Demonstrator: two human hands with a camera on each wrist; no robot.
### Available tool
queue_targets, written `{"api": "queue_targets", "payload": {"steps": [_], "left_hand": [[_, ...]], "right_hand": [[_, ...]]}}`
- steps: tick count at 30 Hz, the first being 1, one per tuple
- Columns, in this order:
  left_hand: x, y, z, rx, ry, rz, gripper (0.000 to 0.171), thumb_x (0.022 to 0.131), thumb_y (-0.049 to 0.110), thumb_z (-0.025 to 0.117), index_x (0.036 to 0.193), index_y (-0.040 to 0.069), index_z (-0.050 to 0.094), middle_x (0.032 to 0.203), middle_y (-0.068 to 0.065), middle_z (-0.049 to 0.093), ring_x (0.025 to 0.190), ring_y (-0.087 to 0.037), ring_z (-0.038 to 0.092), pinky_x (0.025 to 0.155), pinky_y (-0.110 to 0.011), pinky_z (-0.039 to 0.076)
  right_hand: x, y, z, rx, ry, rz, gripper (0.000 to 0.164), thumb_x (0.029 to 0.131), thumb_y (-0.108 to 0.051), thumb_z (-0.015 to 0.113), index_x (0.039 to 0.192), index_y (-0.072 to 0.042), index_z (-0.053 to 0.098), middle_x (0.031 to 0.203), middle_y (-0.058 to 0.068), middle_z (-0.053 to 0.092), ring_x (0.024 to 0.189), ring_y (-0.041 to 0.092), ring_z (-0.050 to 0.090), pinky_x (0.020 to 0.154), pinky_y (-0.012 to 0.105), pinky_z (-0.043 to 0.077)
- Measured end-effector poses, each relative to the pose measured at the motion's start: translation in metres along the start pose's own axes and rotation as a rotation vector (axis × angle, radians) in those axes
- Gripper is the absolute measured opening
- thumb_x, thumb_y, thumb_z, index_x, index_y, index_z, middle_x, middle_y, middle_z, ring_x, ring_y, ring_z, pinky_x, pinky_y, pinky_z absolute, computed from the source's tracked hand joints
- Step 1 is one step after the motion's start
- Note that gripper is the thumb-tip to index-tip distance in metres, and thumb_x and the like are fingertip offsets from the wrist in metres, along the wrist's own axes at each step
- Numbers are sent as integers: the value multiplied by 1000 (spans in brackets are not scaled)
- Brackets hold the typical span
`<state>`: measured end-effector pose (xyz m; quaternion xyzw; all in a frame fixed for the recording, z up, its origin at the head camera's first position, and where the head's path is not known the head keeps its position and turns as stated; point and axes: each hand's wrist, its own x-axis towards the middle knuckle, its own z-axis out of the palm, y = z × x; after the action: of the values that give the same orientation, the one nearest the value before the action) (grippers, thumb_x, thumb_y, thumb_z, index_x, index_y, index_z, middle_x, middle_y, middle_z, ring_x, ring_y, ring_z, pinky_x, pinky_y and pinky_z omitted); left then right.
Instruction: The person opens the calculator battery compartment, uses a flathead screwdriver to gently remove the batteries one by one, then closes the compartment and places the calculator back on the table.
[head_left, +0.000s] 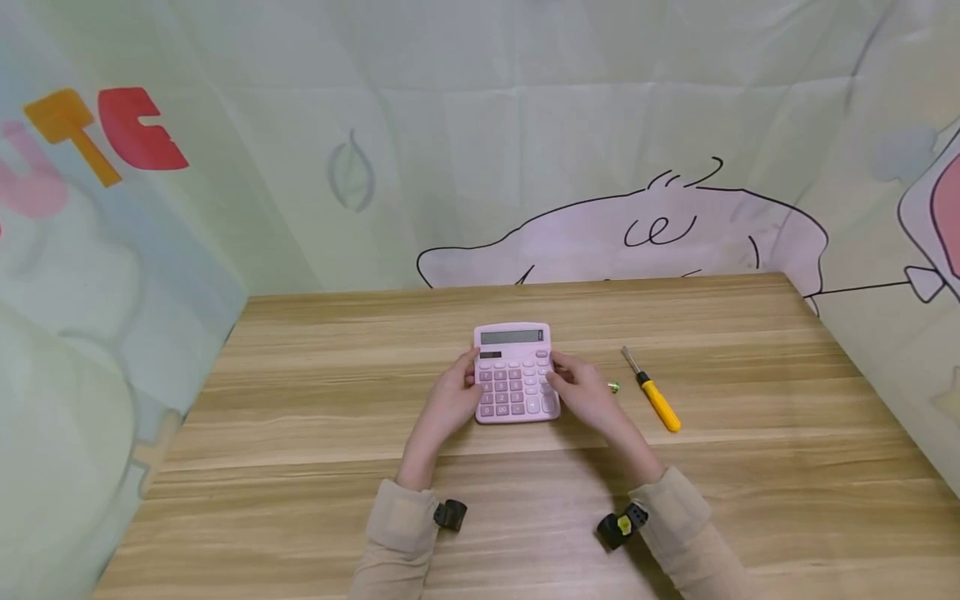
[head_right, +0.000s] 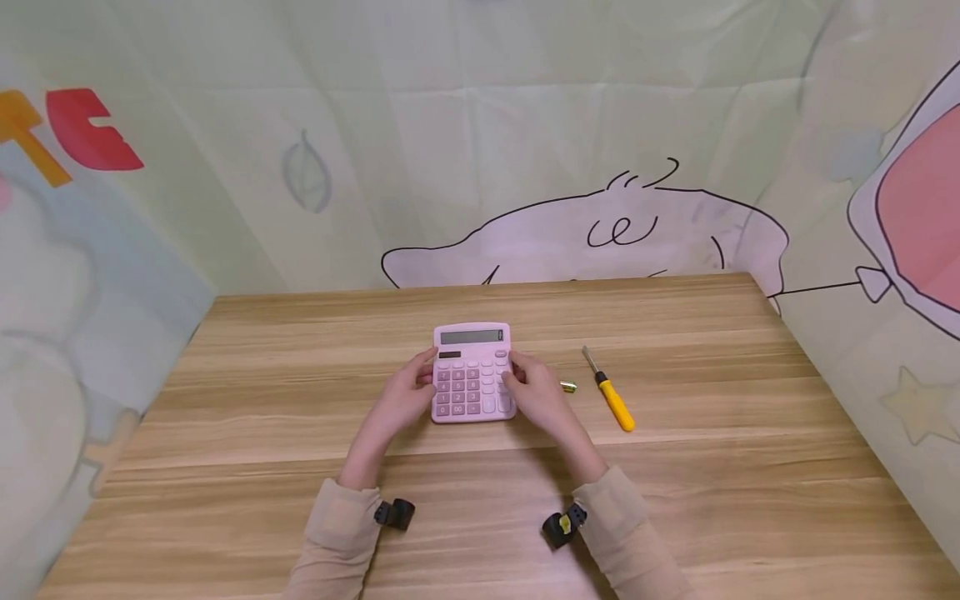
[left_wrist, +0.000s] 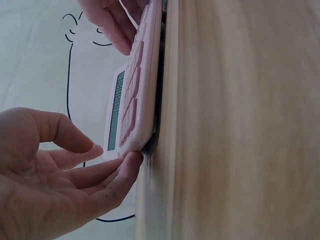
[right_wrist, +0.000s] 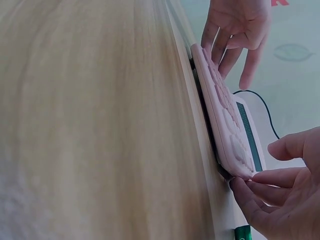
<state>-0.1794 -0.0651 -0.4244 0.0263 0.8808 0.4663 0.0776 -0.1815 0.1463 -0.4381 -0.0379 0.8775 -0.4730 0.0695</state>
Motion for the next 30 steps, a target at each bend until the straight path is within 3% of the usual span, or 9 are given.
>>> {"api": "queue_targets", "payload": {"steps": [13, 19, 24, 30], "left_hand": [[-2, 1, -1, -1, -20, -9, 61, 88, 5, 54, 145, 0, 37, 126, -22, 59, 114, -31, 57, 101, -46, 45], [-3, -1, -2, 21, -32, -13, 62, 90, 11, 54, 147, 0, 34, 142, -24, 47, 130, -35, 48, 110, -48, 38], [-7, 1, -4, 68, -35, 2, 63, 92, 17, 55, 149, 3, 31, 152, -23, 34, 141, -38, 33, 116, -52, 27], [-17, 5, -8, 141, -16, 68, 64, 93, 19, 57, 149, 3, 31, 151, -23, 36, 140, -39, 35, 115, -53, 28]], "right_hand": [[-3, 5, -1, -26, 7, -19, 48, 96, -16, 53, 141, -1, 45, 133, 22, 56, 115, 32, 59, 98, 46, 48], [-8, 2, -3, -46, 26, -12, 50, 97, -17, 53, 143, -3, 42, 139, 21, 51, 115, 34, 59, 100, 49, 47], [-12, 2, -6, -74, 65, -42, 49, 95, -17, 54, 141, -4, 44, 139, 19, 51, 114, 34, 60, 99, 50, 47], [-20, 4, -9, -159, 105, -91, 50, 95, -19, 55, 142, -6, 44, 133, 19, 54, 110, 32, 59, 94, 49, 49]]}}
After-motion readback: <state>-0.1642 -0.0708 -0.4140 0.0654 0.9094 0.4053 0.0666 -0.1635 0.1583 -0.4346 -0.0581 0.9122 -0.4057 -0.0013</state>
